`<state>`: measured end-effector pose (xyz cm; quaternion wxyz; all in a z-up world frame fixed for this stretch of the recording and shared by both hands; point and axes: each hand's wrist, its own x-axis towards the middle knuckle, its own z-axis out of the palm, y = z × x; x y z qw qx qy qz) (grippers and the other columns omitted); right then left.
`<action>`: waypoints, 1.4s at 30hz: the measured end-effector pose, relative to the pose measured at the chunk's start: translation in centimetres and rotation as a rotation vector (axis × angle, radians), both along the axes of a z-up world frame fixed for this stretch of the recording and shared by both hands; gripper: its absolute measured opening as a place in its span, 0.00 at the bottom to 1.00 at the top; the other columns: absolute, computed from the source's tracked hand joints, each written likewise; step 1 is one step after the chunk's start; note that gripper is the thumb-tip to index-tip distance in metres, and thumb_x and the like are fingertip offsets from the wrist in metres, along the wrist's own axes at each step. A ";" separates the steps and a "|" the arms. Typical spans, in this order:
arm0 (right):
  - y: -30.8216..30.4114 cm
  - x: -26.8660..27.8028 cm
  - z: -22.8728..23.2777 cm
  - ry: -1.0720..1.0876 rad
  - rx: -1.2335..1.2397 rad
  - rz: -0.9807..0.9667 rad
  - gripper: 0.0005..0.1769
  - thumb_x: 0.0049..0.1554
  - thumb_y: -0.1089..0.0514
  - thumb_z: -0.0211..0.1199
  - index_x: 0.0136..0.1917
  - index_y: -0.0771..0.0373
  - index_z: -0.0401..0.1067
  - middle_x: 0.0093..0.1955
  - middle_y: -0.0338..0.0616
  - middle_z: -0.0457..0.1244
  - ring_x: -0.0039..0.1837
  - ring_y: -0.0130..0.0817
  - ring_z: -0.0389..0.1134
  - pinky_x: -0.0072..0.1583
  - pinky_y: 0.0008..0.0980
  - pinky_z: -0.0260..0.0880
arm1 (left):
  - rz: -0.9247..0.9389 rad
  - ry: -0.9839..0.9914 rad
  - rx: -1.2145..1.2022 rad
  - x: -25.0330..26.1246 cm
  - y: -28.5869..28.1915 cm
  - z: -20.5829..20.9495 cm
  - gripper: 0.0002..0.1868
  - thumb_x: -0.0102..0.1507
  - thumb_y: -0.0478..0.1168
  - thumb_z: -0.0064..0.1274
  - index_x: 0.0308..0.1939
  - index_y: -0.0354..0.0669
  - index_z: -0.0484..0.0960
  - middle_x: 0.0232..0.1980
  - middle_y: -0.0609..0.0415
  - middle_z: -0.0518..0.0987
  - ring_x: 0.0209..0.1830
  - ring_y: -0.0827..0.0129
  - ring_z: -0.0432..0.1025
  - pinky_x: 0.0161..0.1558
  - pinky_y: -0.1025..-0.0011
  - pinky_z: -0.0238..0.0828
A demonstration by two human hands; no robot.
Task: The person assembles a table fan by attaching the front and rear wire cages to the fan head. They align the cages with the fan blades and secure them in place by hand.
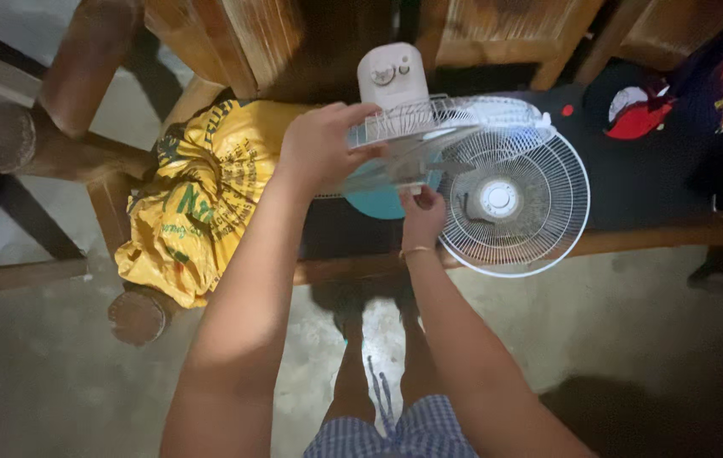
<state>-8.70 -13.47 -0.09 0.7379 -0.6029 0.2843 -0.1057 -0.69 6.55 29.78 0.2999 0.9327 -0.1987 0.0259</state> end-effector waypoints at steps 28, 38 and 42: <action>1.2 -0.6 2.5 0.073 0.271 -0.067 0.21 0.63 0.55 0.65 0.61 0.70 0.62 0.47 0.50 0.66 0.45 0.36 0.70 0.46 0.31 0.76 | 0.096 -0.216 0.084 -0.7 -1.1 2.4 0.34 0.54 0.62 0.64 0.58 0.49 0.81 0.46 0.50 0.81 0.44 0.48 0.75 0.46 0.53 0.70; 0.4 -0.2 2.0 0.048 -0.036 0.053 0.28 0.53 0.64 0.74 0.60 0.67 0.60 0.57 0.48 0.61 0.56 0.37 0.68 0.53 0.31 0.73 | 0.382 -0.024 -0.270 -7.3 -5.5 -7.0 0.21 0.60 0.44 0.67 0.48 0.38 0.75 0.44 0.41 0.82 0.45 0.46 0.76 0.45 0.57 0.72; 0.6 0.2 3.3 0.004 -0.084 0.065 0.33 0.46 0.68 0.76 0.59 0.66 0.60 0.57 0.46 0.62 0.58 0.37 0.71 0.56 0.31 0.74 | 0.486 0.213 -0.425 -5.5 -5.8 -9.3 0.19 0.59 0.41 0.63 0.48 0.35 0.74 0.39 0.44 0.82 0.41 0.50 0.79 0.44 0.58 0.75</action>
